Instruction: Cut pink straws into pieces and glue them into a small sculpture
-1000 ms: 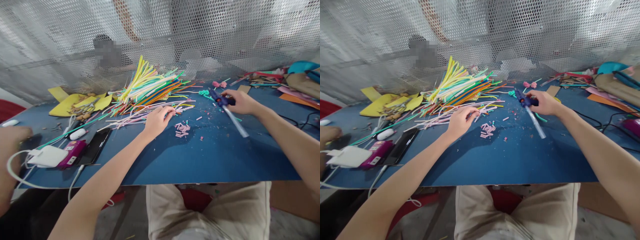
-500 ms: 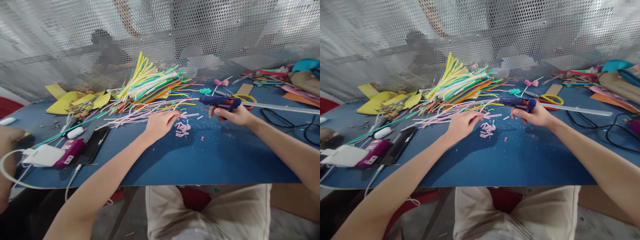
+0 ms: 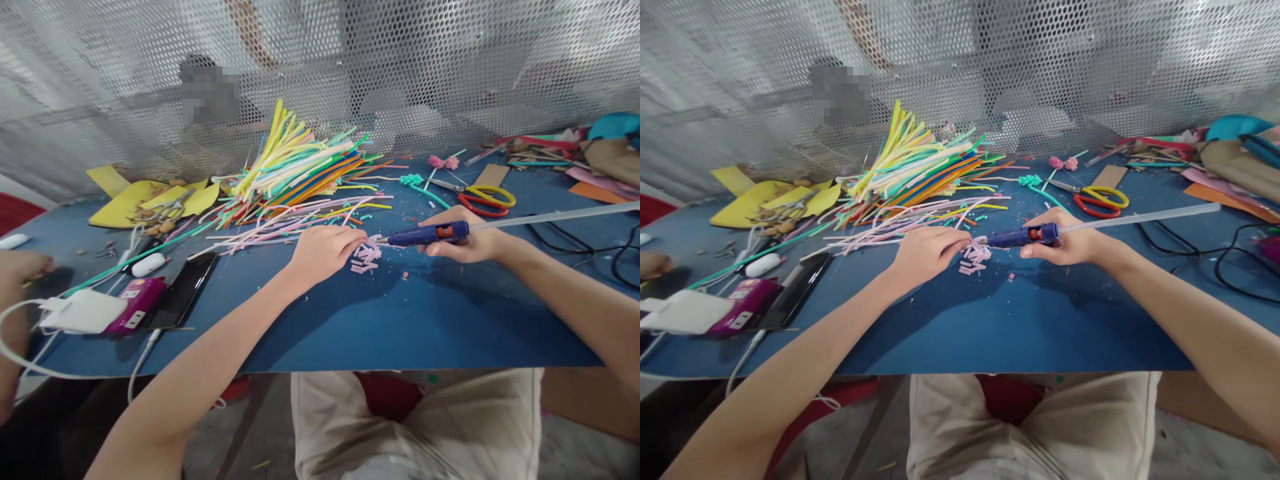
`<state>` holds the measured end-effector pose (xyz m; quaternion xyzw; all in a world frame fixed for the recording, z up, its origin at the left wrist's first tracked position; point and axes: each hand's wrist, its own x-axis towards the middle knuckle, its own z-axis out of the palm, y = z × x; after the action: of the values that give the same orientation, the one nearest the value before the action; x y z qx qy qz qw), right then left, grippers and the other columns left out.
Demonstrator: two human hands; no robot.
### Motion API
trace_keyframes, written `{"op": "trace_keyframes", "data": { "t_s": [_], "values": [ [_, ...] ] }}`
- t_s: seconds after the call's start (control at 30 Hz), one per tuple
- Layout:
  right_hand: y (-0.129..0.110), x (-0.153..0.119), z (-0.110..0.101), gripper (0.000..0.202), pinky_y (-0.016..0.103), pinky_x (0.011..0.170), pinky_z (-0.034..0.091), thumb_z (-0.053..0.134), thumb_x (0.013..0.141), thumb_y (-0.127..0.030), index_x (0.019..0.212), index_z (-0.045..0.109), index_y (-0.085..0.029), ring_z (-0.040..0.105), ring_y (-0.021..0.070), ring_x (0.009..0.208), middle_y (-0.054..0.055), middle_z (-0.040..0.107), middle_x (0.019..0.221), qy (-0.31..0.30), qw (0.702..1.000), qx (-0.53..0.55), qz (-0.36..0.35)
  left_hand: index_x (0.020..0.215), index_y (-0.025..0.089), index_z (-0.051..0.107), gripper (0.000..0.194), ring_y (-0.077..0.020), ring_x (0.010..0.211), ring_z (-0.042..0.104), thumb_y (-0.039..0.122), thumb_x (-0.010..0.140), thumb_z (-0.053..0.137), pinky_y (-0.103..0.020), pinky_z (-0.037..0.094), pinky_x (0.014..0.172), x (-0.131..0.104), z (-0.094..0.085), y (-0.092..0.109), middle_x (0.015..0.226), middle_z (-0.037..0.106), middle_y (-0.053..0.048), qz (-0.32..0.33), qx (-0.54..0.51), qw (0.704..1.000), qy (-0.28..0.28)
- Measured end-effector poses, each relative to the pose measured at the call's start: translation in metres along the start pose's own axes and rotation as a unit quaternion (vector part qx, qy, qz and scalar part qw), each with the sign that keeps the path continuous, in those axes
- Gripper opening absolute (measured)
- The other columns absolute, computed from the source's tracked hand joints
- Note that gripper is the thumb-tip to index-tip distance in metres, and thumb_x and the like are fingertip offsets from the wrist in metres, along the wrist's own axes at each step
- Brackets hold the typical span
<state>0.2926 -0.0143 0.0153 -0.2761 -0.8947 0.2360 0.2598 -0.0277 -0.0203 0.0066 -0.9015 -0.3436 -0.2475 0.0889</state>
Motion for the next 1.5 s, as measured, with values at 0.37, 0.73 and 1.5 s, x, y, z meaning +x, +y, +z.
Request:
{"op": "trace_keyframes", "data": {
  "t_s": [0.37,0.73,1.5],
  "values": [
    [0.004,0.001,0.004,0.040,0.025,0.053,0.030,0.064,0.094,-0.051,0.074,0.059,-0.017,0.041,0.0082,0.054,-0.001,0.054,0.064,-0.014,0.999,-0.015,-0.050,0.112,0.029,0.075,0.030,-0.0149,0.090,0.076,0.037,0.106,0.047,-0.026,0.048,0.065,0.000,-0.001,0.003,0.105,0.079,0.003,0.013,0.016,1.000,-0.013],
    [0.002,0.003,0.007,0.041,0.024,0.050,0.027,0.063,0.095,-0.049,0.071,0.052,-0.018,0.036,0.0071,0.052,-0.004,0.046,0.060,-0.009,0.996,-0.041,-0.079,0.111,0.028,0.075,0.031,-0.0157,0.092,0.076,0.037,0.105,0.046,-0.026,0.049,0.067,0.001,-0.003,0.006,0.105,0.080,0.003,0.005,-0.003,0.999,-0.036],
    [0.012,0.000,0.013,0.044,0.026,0.053,0.026,0.063,0.094,-0.053,0.069,0.047,-0.019,0.035,0.0085,0.053,-0.004,0.044,0.060,-0.004,0.996,-0.054,-0.073,0.112,0.030,0.076,0.034,-0.0162,0.089,0.076,0.039,0.105,0.044,-0.025,0.049,0.064,0.000,-0.003,0.007,0.101,0.080,0.000,-0.007,-0.003,0.999,-0.050]
  ]
}}
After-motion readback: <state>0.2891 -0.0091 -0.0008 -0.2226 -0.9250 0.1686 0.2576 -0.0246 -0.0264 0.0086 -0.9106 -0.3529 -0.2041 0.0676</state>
